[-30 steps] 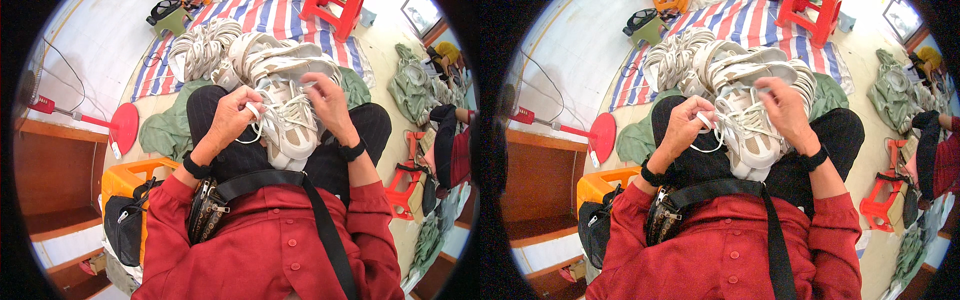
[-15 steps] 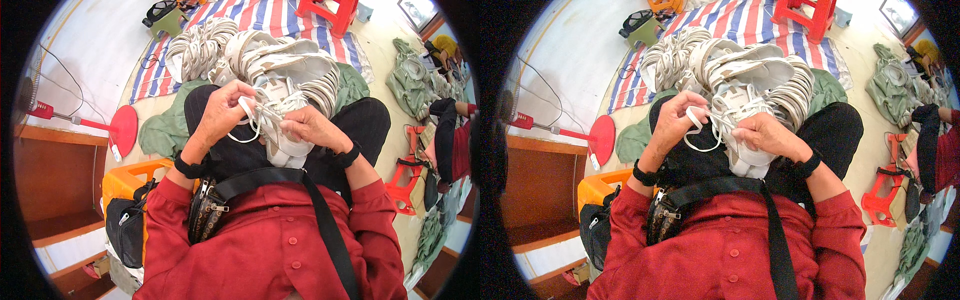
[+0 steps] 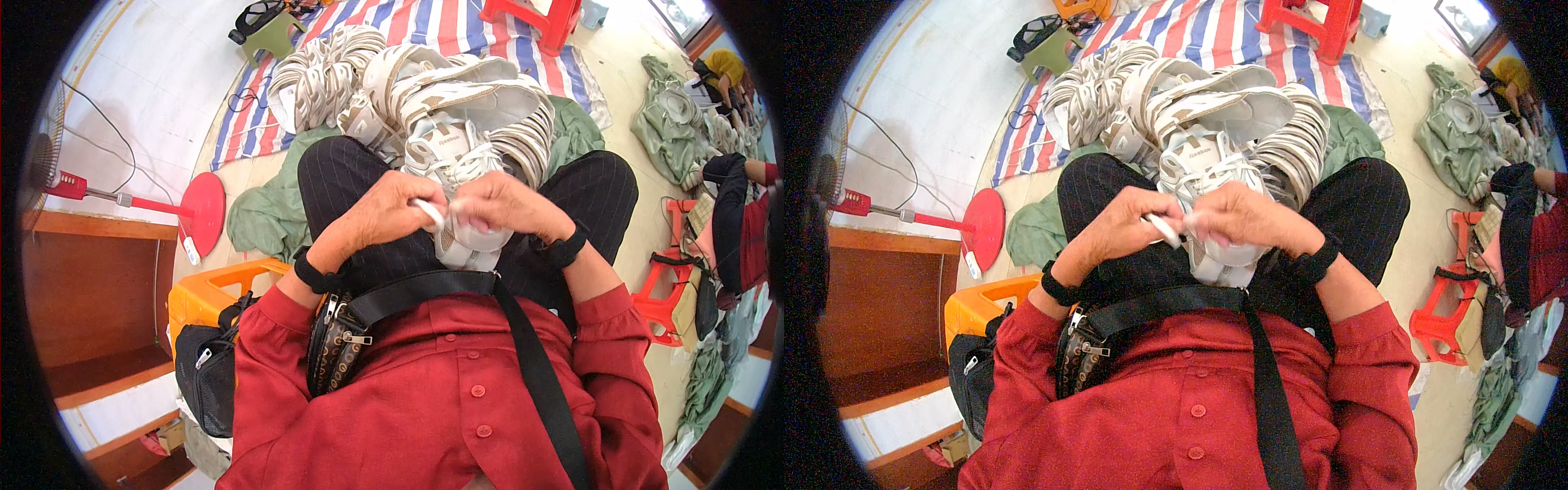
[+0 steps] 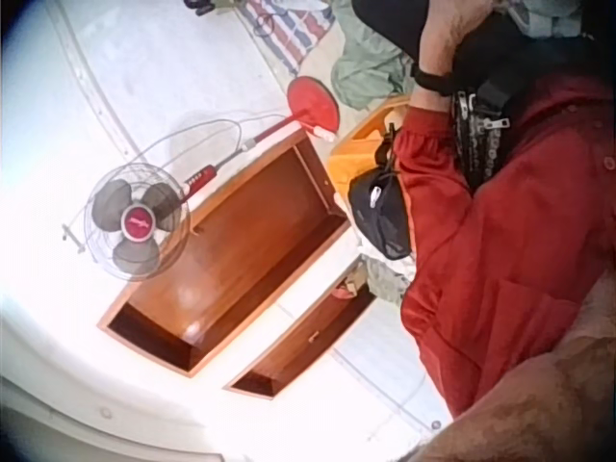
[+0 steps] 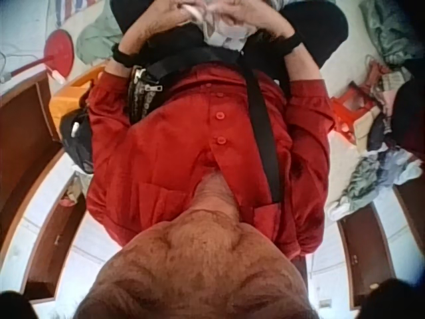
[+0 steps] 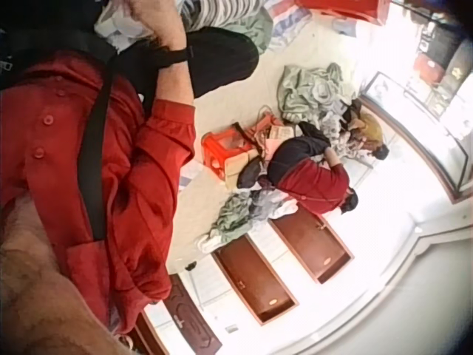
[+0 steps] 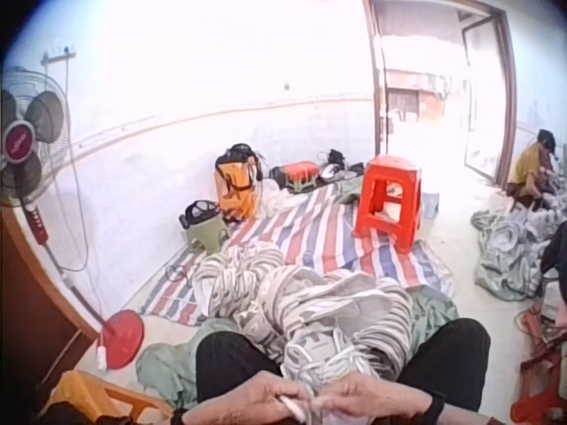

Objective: Lacing a pair of white sneakers while sitting in a workshop area.

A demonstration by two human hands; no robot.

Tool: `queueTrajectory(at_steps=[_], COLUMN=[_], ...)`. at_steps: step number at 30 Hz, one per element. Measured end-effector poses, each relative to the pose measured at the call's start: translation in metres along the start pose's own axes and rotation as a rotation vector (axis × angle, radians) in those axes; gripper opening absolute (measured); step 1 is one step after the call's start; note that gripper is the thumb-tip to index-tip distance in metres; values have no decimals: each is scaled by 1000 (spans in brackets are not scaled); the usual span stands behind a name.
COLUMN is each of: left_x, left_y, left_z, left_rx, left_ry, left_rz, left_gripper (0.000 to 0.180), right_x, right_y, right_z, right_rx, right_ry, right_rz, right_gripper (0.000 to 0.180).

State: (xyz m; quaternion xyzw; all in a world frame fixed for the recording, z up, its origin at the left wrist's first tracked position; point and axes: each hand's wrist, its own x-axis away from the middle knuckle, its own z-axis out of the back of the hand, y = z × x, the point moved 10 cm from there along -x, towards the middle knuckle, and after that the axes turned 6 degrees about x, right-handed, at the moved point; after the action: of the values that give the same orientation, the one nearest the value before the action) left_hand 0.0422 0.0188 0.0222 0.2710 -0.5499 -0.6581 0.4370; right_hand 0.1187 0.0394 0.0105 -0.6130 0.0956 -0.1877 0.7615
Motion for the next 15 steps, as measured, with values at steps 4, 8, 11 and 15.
queueTrajectory(at_steps=[4, 8, 11, 15], left_x=[-5, -15, -30, -36], left_y=[-28, -40, -58, -70], left_z=[45, 61, 57, 51], left_rx=[-134, -239, -265, -212], left_ry=[334, 429, 384, 328], left_rz=[50, 70, 70, 93], left_gripper=[10, 20, 22, 26], right_x=[10, 31, 36, 19], right_y=[11, 29, 55, 77], right_z=[78, 130, 148, 132], right_rx=[44, -23, 71, 86], right_ry=[528, 807, 871, 724], right_rz=[-48, -28, -91, -123], right_gripper=[22, 15, 10, 12])
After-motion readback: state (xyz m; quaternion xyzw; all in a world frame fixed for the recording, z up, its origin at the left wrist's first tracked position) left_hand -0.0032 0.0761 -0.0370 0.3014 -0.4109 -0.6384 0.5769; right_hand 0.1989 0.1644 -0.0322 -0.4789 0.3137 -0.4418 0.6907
